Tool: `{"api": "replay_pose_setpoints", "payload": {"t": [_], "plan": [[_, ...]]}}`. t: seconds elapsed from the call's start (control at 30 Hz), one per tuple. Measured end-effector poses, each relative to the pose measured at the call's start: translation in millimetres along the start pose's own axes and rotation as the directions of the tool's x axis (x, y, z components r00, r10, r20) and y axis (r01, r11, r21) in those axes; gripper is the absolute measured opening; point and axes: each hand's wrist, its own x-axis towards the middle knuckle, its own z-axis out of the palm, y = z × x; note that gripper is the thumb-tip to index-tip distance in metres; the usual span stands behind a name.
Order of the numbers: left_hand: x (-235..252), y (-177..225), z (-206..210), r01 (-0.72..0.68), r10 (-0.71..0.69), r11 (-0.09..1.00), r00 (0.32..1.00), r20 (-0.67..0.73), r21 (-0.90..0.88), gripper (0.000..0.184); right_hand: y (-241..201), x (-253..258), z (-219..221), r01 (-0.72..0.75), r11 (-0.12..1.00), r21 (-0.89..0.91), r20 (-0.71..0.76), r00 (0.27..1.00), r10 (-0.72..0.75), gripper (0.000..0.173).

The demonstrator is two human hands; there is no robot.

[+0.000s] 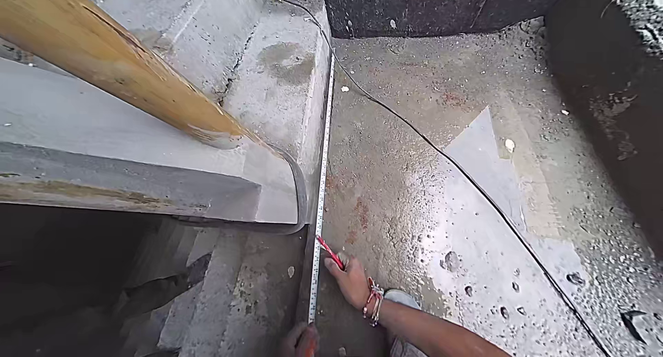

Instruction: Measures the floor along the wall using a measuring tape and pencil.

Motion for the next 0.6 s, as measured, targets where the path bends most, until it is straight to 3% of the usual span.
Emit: {"api": "replay_pose_setpoints", "payload": {"t": [0.23, 0.4, 0.6], "plan": [[51.2, 35.1, 12.6, -0.002, 0.002, 0.999, 1.0, -0.008, 0.038, 0.03, -20.2, 28.9, 4.8, 0.029, 0.998, -0.057, -0.087, 0.996, -0.034, 0.036], [53.4, 30.1, 20.6, 0.028, -0.03, 0.999, 0.998, -0.053, -0.024, 0.029, -22.9, 38.2, 4.0, 0.018, 0.996, -0.085, -0.112, 0.993, -0.028, 0.038], [47.5, 24.8, 19.1, 0.051, -0.048, 0.998, 0.996, -0.081, 0.043, 0.035, -24.9, 41.3, 12.8, 0.015, 0.986, -0.169, -0.067, 0.997, -0.026, 0.04]]}}
